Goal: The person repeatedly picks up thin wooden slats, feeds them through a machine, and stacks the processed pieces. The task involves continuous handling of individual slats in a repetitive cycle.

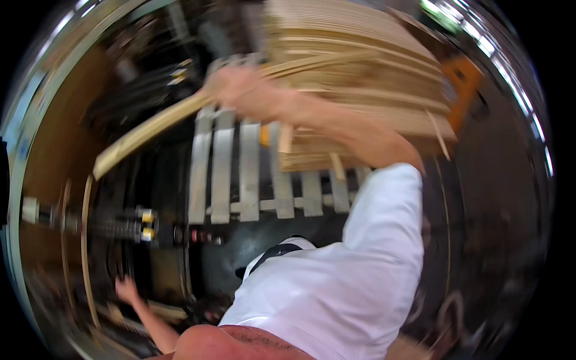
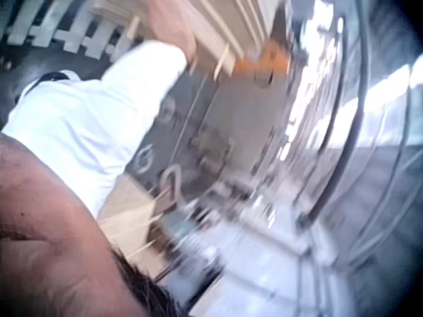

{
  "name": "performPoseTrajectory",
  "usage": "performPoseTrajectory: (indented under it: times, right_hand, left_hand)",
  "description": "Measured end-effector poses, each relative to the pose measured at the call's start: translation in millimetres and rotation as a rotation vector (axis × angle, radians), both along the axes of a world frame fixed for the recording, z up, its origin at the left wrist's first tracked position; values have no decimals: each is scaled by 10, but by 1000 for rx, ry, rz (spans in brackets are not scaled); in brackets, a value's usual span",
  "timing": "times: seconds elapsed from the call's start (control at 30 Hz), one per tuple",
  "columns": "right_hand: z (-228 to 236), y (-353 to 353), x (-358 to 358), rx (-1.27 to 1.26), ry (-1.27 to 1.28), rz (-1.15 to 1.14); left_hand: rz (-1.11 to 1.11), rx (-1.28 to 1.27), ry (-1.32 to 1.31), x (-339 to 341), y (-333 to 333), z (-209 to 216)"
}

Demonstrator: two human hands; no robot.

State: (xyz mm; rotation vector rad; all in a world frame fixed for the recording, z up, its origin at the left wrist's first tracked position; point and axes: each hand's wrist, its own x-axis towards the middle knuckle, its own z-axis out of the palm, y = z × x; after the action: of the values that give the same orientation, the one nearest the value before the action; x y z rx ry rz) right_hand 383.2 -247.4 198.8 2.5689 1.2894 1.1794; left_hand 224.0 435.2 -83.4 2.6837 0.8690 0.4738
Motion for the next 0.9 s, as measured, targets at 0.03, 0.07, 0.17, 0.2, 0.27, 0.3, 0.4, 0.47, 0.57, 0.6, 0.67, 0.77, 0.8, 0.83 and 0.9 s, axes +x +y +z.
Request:
performPoseTrajectory:
  times: [0.03,0.07,0.17,0.2,0.27,0.3,0.4,0.47,0.57,0.6,0.67,0.77,0.8,0.83,0.9]
  right_hand:
    - [-2,368,-66,-62,68,-46]
    - [-3,628,-141,-92,124,-8]
    - [-75,1260,-602,-275,243,-112]
    - [-94,1384,-721,-293,236,-102]
    - [-147,1671,-894,-311,253,-110]
    - [-124,1813,-942,-334,268,-103]
    - [-139,2148,-865,-331,314,-62]
    - [-191,2264,-841,-361,379,-101]
    - [-207,2649,-496,-363,411,-36]
    - [-250,2755,-408,-319,426,-3]
    - [-242,3011,-188,-265,481,75]
    - [-359,3405,49,-200,523,218]
    - [-449,3581,152,-217,548,206]
    - [-542,3714,269,-273,546,190]
    - [-609,4172,392,-306,529,271]
  left_hand:
    - [21,146,64,40,601,-71]
    - [77,303,159,208,1002,-95]
    - [395,340,374,871,1602,-44]
    - [392,393,384,1073,1757,-19]
    - [443,385,433,1393,2124,48]
    - [449,386,452,1498,2291,16]
    - [453,357,480,1707,2748,-55]
    - [310,277,539,1932,2523,-225]
    - [78,239,357,1664,2842,-157]
    - [-36,214,199,1495,2764,-173]
    - [-37,175,167,1371,2528,-251]
    - [-78,164,-38,927,1732,-195]
    - [-46,79,84,851,1300,-1]
    - [-50,23,107,745,739,374]
    - [-92,27,112,425,352,348]
